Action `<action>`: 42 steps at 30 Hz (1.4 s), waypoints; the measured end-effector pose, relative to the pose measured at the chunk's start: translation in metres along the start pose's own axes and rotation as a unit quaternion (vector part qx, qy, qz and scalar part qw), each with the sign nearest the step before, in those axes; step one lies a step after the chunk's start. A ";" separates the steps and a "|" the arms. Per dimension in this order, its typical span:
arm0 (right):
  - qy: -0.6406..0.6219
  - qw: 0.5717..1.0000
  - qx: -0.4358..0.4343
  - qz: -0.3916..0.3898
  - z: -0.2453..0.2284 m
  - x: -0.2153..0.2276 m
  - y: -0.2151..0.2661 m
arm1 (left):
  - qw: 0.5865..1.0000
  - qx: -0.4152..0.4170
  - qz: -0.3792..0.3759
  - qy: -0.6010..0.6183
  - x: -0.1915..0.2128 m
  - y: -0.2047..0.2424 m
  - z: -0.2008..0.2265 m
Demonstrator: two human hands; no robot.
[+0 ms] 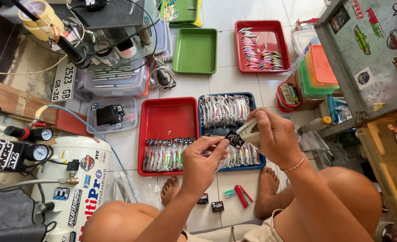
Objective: The person places fishing lures into individual plastic bags and staples the bags closed using a handheld stapler.
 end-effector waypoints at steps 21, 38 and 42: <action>0.056 0.996 -0.020 -0.062 -0.010 -0.010 0.006 | 1.000 0.011 -0.011 0.022 -0.012 0.001 -0.010; 0.062 0.996 0.013 -0.061 -0.007 -0.014 0.009 | 0.998 0.032 -0.017 0.048 -0.015 0.000 -0.022; 0.102 0.992 0.048 -0.050 0.000 -0.020 0.010 | 0.997 0.048 -0.016 0.064 -0.015 -0.001 -0.027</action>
Point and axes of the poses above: each hand's wrist, its own y-axis away from the middle knuckle, its own x-axis out of the back of the hand, z = x × y, the point moved 2 cm from there along -y, towards the middle knuckle, and after that the axes turned 15 degrees about x, right-handed, at the moved point
